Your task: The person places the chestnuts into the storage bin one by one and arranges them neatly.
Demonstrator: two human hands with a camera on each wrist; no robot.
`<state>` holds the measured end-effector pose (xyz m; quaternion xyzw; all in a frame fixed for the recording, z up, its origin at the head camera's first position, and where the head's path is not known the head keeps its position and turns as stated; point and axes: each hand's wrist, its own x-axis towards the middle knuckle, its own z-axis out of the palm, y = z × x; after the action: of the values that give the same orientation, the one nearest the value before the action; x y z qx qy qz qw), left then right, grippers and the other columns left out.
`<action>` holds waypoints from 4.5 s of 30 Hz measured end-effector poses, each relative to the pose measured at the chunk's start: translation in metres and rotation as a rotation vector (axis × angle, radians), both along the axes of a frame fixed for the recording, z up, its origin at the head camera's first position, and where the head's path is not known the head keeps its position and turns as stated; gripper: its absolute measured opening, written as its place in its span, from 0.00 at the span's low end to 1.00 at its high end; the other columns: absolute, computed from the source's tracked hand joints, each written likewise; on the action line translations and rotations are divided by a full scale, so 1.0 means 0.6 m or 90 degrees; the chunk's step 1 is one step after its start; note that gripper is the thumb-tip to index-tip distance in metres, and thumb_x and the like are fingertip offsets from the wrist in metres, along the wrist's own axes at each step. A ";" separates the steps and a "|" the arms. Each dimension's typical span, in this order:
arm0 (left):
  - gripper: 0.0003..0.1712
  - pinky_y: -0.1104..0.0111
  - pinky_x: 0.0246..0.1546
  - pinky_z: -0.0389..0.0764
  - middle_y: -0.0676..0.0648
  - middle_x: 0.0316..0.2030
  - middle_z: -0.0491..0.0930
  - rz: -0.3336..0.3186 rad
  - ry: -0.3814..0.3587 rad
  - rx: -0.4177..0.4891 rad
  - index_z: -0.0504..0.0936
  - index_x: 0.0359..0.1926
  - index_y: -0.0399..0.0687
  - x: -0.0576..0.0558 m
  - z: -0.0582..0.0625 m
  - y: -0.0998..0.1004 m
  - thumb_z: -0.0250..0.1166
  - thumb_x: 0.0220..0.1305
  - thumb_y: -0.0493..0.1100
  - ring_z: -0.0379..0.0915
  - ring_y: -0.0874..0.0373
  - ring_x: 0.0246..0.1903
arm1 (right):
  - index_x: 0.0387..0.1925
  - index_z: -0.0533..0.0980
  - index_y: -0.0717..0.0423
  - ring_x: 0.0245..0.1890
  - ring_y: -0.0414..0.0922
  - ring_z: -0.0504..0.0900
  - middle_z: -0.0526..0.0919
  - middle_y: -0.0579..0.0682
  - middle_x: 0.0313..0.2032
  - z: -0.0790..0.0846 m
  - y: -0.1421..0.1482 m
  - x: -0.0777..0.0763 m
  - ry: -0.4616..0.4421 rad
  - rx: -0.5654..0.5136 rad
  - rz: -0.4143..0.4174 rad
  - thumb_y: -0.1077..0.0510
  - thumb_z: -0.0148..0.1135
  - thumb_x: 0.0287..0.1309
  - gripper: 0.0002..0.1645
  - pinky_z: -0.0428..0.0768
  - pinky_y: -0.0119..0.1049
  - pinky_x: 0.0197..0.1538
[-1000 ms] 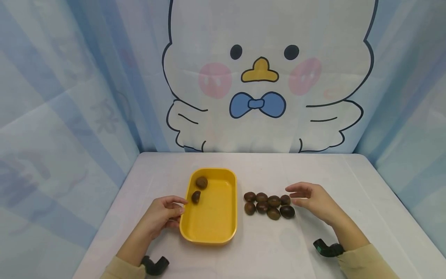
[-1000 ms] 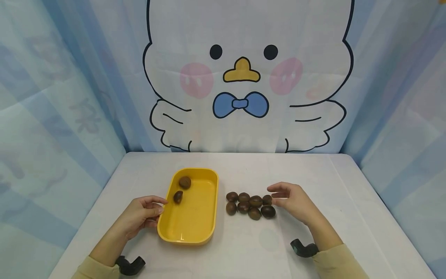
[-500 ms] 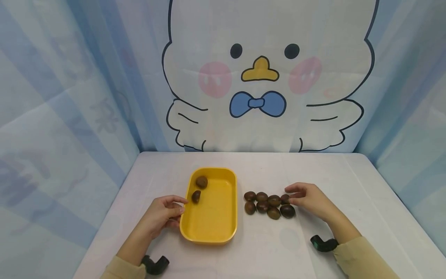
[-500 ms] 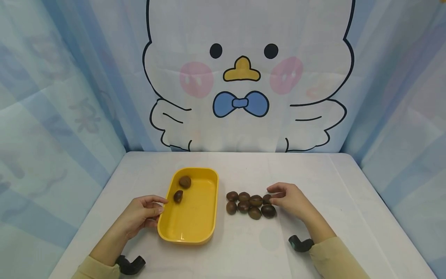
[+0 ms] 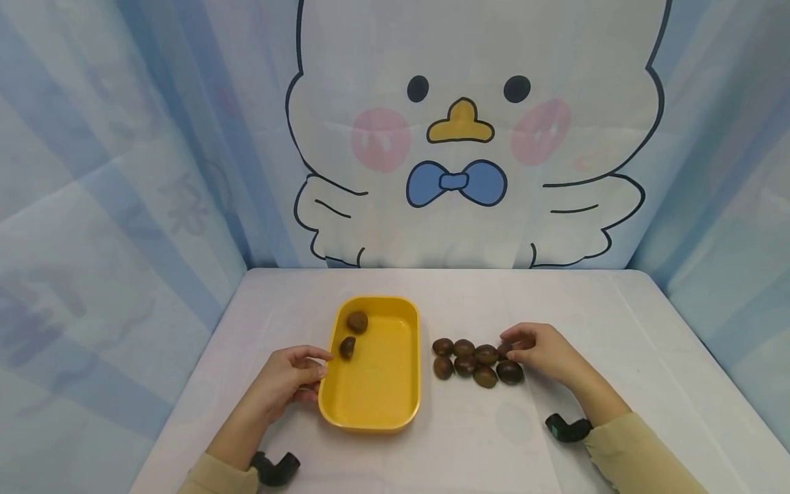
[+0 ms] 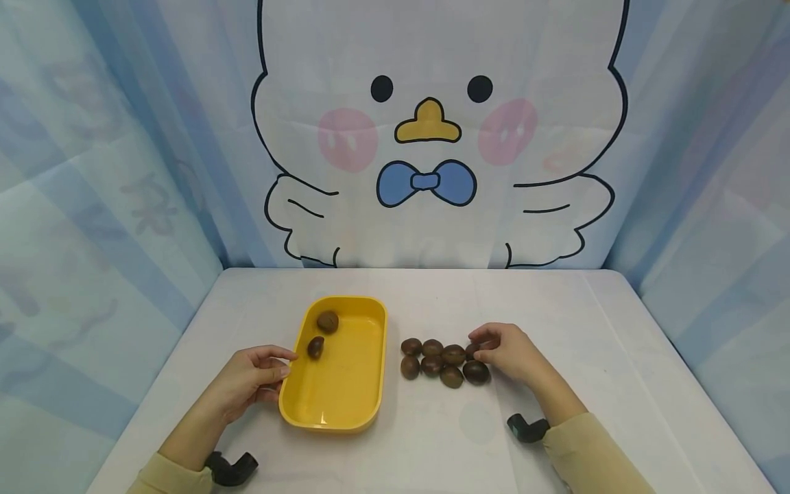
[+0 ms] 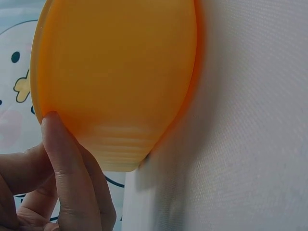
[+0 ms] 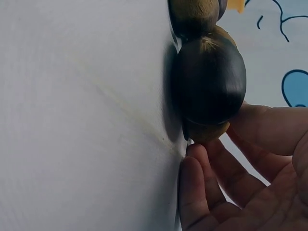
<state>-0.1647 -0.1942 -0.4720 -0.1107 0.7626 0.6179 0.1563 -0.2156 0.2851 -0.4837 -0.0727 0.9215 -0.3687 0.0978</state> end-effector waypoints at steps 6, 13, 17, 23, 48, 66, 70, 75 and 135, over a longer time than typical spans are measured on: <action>0.18 0.68 0.28 0.89 0.44 0.35 0.87 -0.004 0.002 0.006 0.85 0.60 0.39 0.000 0.000 -0.001 0.70 0.71 0.34 0.80 0.55 0.25 | 0.57 0.84 0.57 0.50 0.50 0.86 0.92 0.53 0.49 -0.002 -0.003 0.002 0.004 -0.003 0.004 0.63 0.72 0.66 0.18 0.87 0.50 0.54; 0.18 0.68 0.28 0.89 0.43 0.35 0.87 -0.008 0.000 0.013 0.85 0.60 0.38 0.000 0.002 -0.002 0.70 0.71 0.34 0.80 0.55 0.26 | 0.57 0.84 0.55 0.54 0.54 0.87 0.91 0.53 0.50 -0.005 -0.006 0.008 0.011 -0.014 -0.004 0.65 0.72 0.65 0.19 0.88 0.54 0.57; 0.18 0.68 0.28 0.89 0.43 0.36 0.87 -0.006 -0.001 0.014 0.85 0.60 0.38 0.000 0.002 -0.002 0.69 0.72 0.34 0.80 0.56 0.25 | 0.57 0.83 0.55 0.55 0.56 0.87 0.91 0.54 0.50 -0.005 -0.006 0.009 0.019 -0.010 -0.013 0.65 0.73 0.64 0.20 0.89 0.54 0.55; 0.18 0.68 0.28 0.89 0.43 0.36 0.87 -0.001 -0.005 0.002 0.85 0.60 0.39 -0.001 0.002 0.000 0.70 0.71 0.34 0.80 0.54 0.25 | 0.58 0.83 0.56 0.53 0.55 0.88 0.89 0.56 0.52 -0.006 -0.007 0.007 0.017 -0.004 -0.030 0.63 0.74 0.63 0.22 0.89 0.51 0.53; 0.18 0.68 0.27 0.89 0.43 0.35 0.87 0.000 -0.009 0.002 0.86 0.60 0.39 -0.002 0.003 0.001 0.70 0.71 0.34 0.80 0.55 0.25 | 0.59 0.84 0.51 0.58 0.55 0.84 0.88 0.57 0.56 0.023 -0.015 -0.002 0.014 -0.029 -0.090 0.50 0.76 0.64 0.24 0.87 0.47 0.55; 0.18 0.67 0.27 0.89 0.43 0.35 0.88 -0.002 -0.010 0.007 0.85 0.60 0.39 -0.004 0.000 -0.003 0.70 0.71 0.34 0.80 0.54 0.25 | 0.58 0.85 0.47 0.61 0.55 0.84 0.89 0.52 0.56 0.069 -0.102 -0.024 0.020 -0.088 -0.030 0.50 0.75 0.65 0.21 0.87 0.55 0.63; 0.18 0.67 0.27 0.89 0.43 0.36 0.88 0.000 -0.013 0.008 0.85 0.60 0.39 -0.004 0.000 -0.002 0.70 0.71 0.34 0.80 0.55 0.24 | 0.57 0.85 0.44 0.59 0.52 0.86 0.90 0.49 0.55 0.079 -0.131 -0.031 0.022 -0.090 -0.014 0.51 0.75 0.65 0.19 0.88 0.54 0.63; 0.17 0.67 0.27 0.89 0.42 0.36 0.88 0.004 -0.015 0.004 0.86 0.60 0.40 -0.002 0.002 -0.001 0.70 0.72 0.34 0.80 0.55 0.24 | 0.55 0.86 0.42 0.58 0.51 0.86 0.90 0.47 0.53 0.092 -0.164 -0.039 0.025 -0.102 0.012 0.52 0.75 0.65 0.18 0.87 0.54 0.64; 0.17 0.67 0.29 0.90 0.42 0.37 0.89 -0.016 0.009 0.005 0.85 0.60 0.39 -0.003 0.007 -0.002 0.68 0.72 0.34 0.82 0.55 0.26 | 0.48 0.90 0.51 0.44 0.38 0.86 0.92 0.41 0.43 0.074 -0.431 -0.058 -0.067 -0.058 0.295 0.64 0.79 0.59 0.15 0.88 0.35 0.54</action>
<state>-0.1667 -0.1955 -0.4681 -0.0958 0.7624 0.6200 0.1588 -0.2506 0.0265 -0.4396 -0.2673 0.8563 -0.3810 0.2241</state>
